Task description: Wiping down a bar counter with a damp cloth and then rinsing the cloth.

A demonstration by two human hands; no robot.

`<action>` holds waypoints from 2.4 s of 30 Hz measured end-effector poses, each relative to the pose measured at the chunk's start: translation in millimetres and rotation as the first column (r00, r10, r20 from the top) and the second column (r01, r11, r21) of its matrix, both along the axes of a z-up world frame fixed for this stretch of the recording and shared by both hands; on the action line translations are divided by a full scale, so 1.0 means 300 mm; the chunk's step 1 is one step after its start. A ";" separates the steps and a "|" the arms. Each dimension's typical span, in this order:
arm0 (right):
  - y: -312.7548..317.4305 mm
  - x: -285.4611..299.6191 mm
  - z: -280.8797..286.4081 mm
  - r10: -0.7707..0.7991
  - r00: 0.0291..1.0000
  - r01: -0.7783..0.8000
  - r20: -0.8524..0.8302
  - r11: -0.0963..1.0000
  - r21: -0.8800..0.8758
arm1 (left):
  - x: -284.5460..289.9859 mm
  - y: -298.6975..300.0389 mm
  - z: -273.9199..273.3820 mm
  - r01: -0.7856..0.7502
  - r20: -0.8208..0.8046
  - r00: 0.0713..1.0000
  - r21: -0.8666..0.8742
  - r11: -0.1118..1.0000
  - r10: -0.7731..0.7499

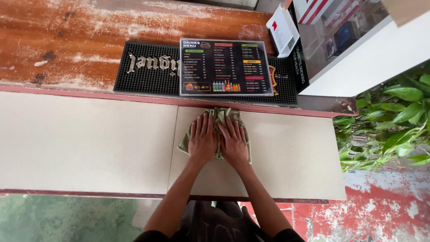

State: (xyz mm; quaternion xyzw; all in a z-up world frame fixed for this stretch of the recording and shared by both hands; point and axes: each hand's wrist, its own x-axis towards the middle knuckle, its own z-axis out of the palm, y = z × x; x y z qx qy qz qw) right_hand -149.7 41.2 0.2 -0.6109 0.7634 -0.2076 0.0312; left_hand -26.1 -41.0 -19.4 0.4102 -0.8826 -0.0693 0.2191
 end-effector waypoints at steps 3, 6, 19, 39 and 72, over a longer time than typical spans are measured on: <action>0.073 0.014 0.035 0.016 0.999 -0.016 0.034 1.000 -0.012 | 0.064 0.058 0.032 0.048 -0.033 0.998 0.050 0.998 -0.047; 0.204 0.023 0.085 0.098 0.992 -0.098 0.075 0.995 -0.007 | 0.135 0.167 0.075 0.051 0.025 0.998 0.079 0.996 -0.053; 0.561 -0.233 0.004 0.067 0.987 -0.055 0.147 0.995 -0.080 | -0.194 0.534 0.090 0.142 0.057 0.988 0.059 0.988 -0.145; 0.495 -0.399 0.021 0.109 0.990 -0.103 0.090 0.992 -0.069 | -0.336 0.563 0.069 -0.063 0.002 0.998 0.083 0.995 0.063; 0.569 -0.195 0.018 -0.311 0.932 0.326 0.187 0.944 -0.055 | -0.243 0.416 0.120 0.359 -0.057 0.933 0.185 0.915 -0.355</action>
